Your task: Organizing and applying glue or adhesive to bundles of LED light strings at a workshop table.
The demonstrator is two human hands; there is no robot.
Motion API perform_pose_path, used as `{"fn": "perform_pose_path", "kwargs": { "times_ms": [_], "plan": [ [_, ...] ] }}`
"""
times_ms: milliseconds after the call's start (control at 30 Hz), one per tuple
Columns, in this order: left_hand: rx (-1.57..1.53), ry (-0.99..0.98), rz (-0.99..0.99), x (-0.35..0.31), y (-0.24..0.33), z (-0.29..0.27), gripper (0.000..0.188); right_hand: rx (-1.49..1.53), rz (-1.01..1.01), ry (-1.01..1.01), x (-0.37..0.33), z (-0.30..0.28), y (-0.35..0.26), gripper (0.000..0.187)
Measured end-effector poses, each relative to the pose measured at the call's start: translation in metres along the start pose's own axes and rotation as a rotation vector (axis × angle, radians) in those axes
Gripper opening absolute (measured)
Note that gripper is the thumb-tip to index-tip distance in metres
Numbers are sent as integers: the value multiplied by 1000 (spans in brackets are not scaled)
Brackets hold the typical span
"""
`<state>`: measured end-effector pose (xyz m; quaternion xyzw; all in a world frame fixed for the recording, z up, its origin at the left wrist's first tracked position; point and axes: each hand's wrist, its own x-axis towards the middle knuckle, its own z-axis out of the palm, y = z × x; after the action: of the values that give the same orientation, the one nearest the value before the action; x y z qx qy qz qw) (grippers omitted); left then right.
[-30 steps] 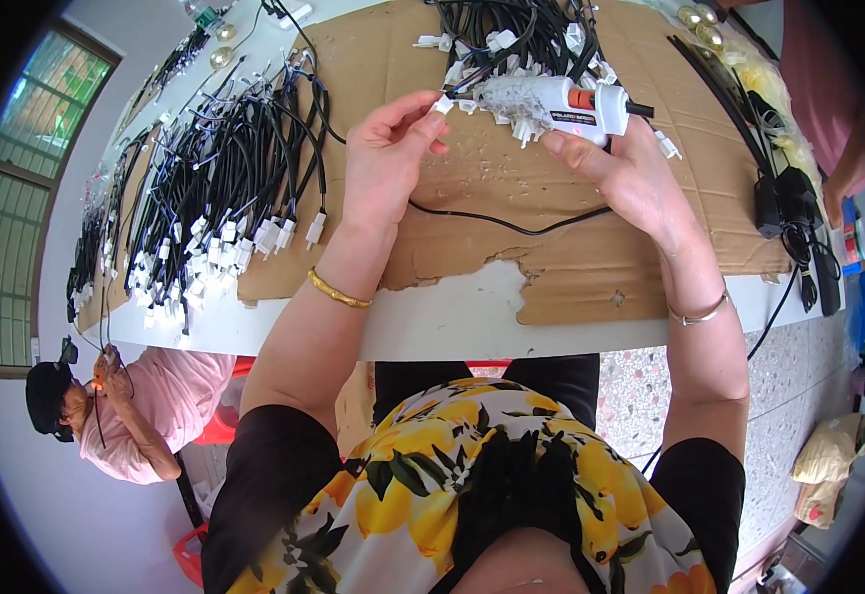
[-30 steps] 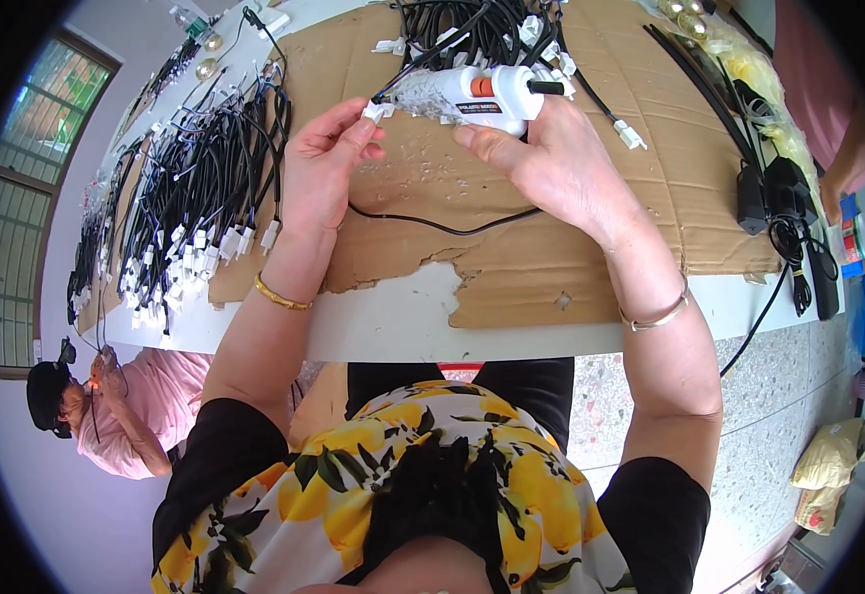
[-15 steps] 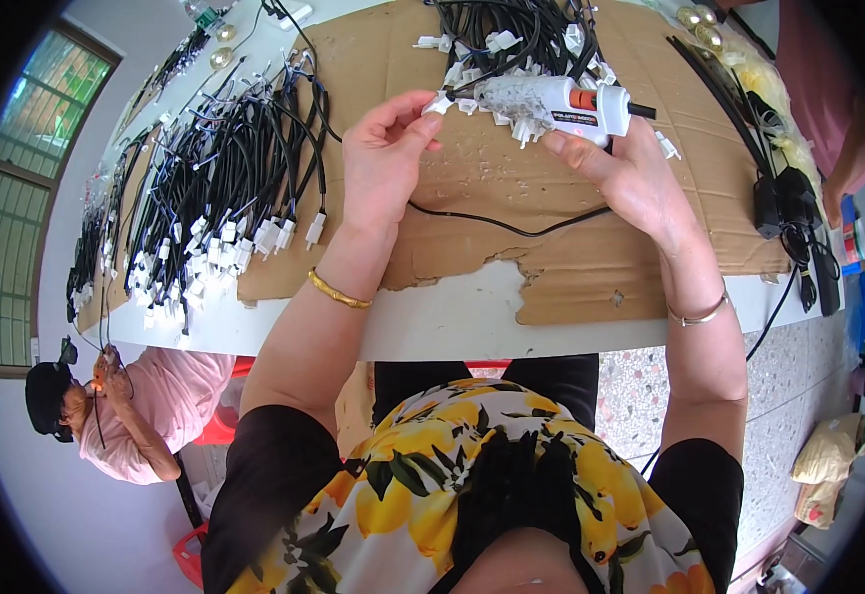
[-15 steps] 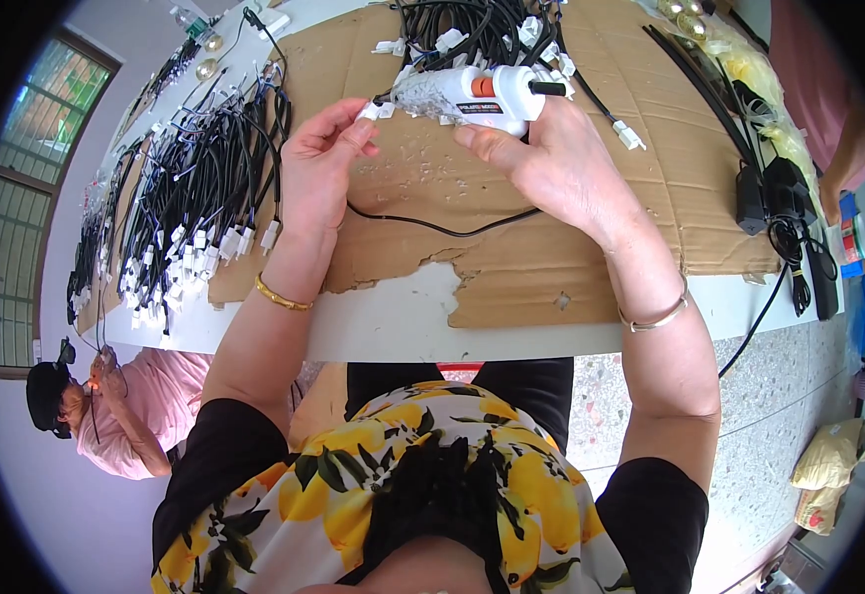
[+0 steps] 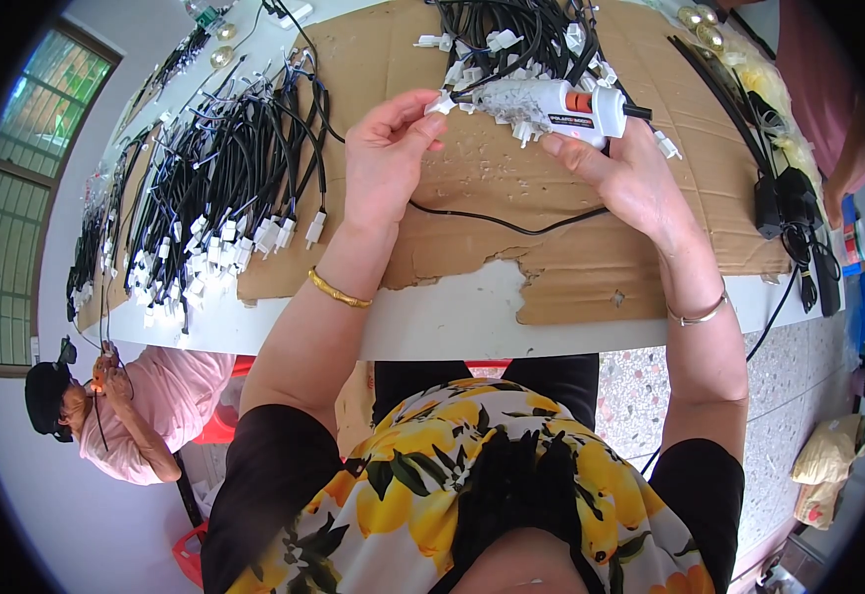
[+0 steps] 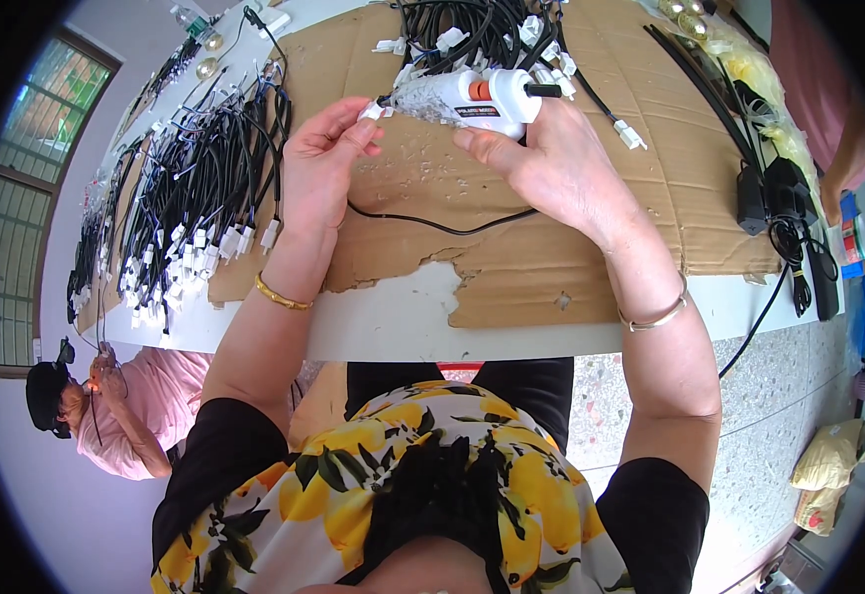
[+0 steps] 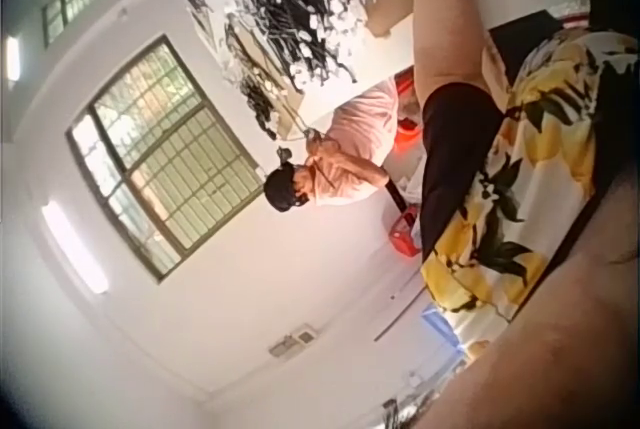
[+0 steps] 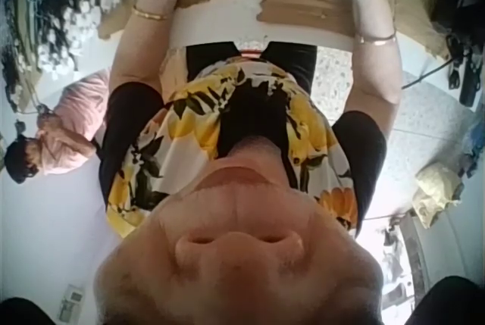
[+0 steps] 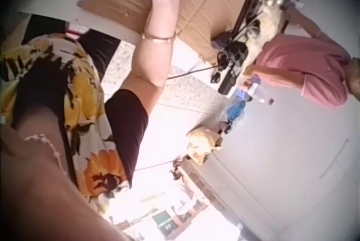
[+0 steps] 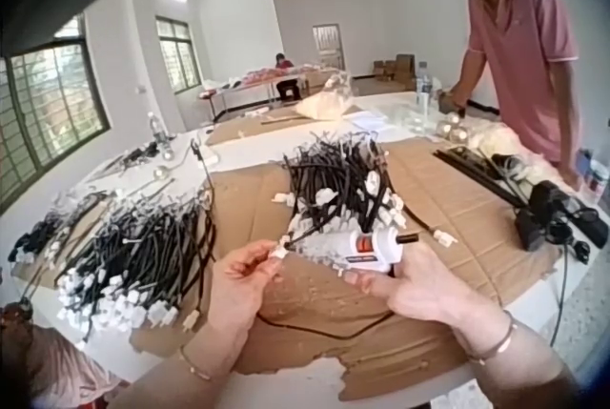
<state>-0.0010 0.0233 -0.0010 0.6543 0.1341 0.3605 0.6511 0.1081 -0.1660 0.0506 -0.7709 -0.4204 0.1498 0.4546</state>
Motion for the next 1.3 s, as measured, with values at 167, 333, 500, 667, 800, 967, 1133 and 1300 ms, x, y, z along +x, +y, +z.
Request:
{"fn": "perform_pose_path", "kwargs": {
  "times_ms": [167, 333, 500, 667, 800, 967, 1133, 1300],
  "plan": [
    [1, 1, -2, 0, 1, -1, 22, -16, 30, -14, -1, 0, -3, 23],
    [27, 15, 50, 0, -1, 1, 23, 69, -64, 42, 0, 1, 2, 26],
    [45, 30, 103, -1, 1, 3, 22, 29, -44, 19, 0, 2, 2, 26],
    [90, 67, 114, -1, 3, 2, 21, 31, -16, 23, 1, 1, 2, 25],
    [82, 80, 108, -1, 3, 3, 21, -11, 0, 3, 1, 1, 1, 25],
    [112, 92, 100, -2, 4, 3, 21, -38, 27, -5, 1, 0, 1, 26],
    [93, 92, 102, -2, 4, 3, 22, 22, 12, 1, 1, 1, 5, 27],
    [48, 33, 52, -2, 4, 1, 20, 2, -49, 48, 2, 3, 8, 26]
  ]
}}
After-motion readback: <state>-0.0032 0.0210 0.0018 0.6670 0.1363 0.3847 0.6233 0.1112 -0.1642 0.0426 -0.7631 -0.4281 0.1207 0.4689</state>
